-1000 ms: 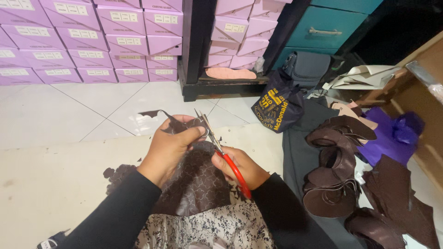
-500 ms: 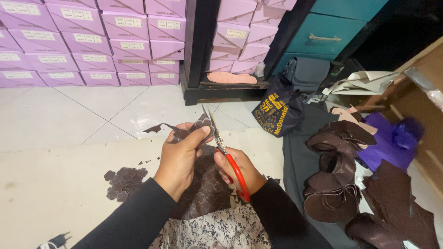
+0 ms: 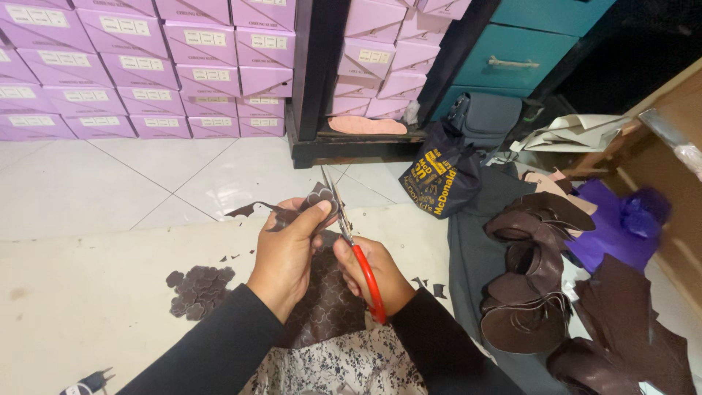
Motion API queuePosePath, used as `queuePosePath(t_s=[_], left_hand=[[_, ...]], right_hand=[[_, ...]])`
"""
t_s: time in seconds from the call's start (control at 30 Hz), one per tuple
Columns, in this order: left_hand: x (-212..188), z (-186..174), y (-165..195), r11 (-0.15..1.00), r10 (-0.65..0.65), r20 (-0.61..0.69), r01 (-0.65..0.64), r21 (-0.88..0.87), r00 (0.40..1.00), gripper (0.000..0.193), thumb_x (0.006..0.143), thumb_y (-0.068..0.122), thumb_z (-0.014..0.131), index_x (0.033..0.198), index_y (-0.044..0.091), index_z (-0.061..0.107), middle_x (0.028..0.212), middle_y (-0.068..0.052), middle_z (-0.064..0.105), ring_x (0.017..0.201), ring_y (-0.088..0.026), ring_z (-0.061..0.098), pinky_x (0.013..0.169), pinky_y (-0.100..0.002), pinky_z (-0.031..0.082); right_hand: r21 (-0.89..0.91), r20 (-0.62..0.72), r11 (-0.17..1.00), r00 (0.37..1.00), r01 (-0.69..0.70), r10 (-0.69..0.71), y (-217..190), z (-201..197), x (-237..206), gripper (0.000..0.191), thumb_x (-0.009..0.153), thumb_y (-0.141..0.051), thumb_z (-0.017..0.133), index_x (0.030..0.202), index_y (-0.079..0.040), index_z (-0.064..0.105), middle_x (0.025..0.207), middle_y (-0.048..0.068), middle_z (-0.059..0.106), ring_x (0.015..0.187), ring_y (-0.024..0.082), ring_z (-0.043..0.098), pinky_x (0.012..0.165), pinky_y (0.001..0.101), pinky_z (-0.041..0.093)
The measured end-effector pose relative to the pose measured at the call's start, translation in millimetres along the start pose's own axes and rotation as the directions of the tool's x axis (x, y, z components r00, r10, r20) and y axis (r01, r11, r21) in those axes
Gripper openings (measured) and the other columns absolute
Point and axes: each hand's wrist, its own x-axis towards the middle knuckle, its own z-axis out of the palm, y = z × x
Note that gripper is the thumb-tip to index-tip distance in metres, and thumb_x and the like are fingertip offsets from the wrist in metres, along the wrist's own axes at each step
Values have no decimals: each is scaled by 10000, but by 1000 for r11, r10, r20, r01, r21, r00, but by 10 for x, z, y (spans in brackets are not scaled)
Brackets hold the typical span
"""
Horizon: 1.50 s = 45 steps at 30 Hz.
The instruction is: The person sits on the floor and uses red-handled scissors to cut a brown patterned sheet into small shapes. Cut pieces accumulate on the floor beside them as they continue cutting.
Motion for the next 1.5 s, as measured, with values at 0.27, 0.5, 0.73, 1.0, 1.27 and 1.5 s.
queuePosePath(t_s=[0.27, 0.5, 0.73, 1.0, 1.27, 1.5], left_hand=[[4, -14, 22, 1000, -9, 3, 8, 9, 1000, 275, 866, 54, 737, 1101, 39, 595, 960, -71, 726, 878, -145, 706, 596, -224, 469], [-10, -12, 91, 984, -32, 29, 27, 176, 999, 350, 839, 33, 723, 1156, 87, 586, 975, -37, 716, 835, -116, 700, 652, -236, 583], [78, -101, 140, 930, 102, 94, -129, 343, 990, 392, 892, 32, 689, 1283, 44, 704, 1057, -72, 725, 864, -100, 635, 682, -228, 516], [130, -96, 120, 975, 86, 86, -101, 199, 993, 469, 895, 36, 663, 1357, 24, 579, 1034, -59, 657, 895, -122, 659, 808, -321, 639], [142, -73, 114, 974, 75, 46, -83, 209, 996, 531, 871, 36, 669, 1379, 13, 517, 1075, -98, 688, 922, -166, 700, 792, -326, 624], [116, -41, 112, 980, 69, 19, -71, 184, 997, 529, 854, 38, 680, 1357, -3, 522, 1091, -98, 689, 951, -171, 706, 796, -328, 623]], right_hand=[[54, -58, 993, 993, -103, 106, 3, 25, -19, 443, 1018, -479, 535, 800, -94, 517, 594, -39, 442, 461, 63, 390, 420, 236, 327], [-75, -18, 996, 999, -50, 49, -12, -146, -22, 442, 1023, -504, 498, 833, -104, 514, 612, -37, 464, 498, 71, 432, 460, 240, 373], [-168, 26, 983, 996, -74, 80, -92, -201, -37, 443, 1019, -500, 495, 837, -96, 514, 623, -17, 478, 526, 85, 479, 496, 248, 408], [-247, 16, 958, 988, -148, 157, -68, -141, -15, 457, 1000, -543, 478, 869, -109, 533, 641, -28, 487, 562, 76, 505, 549, 246, 466], [-253, 35, 960, 991, -118, 131, 7, -142, 16, 509, 993, -582, 478, 839, -98, 520, 631, -20, 488, 555, 86, 510, 545, 256, 476], [-275, 11, 954, 992, -120, 128, 11, -124, 33, 522, 992, -582, 476, 809, -98, 543, 617, -22, 506, 540, 87, 525, 505, 247, 442]])
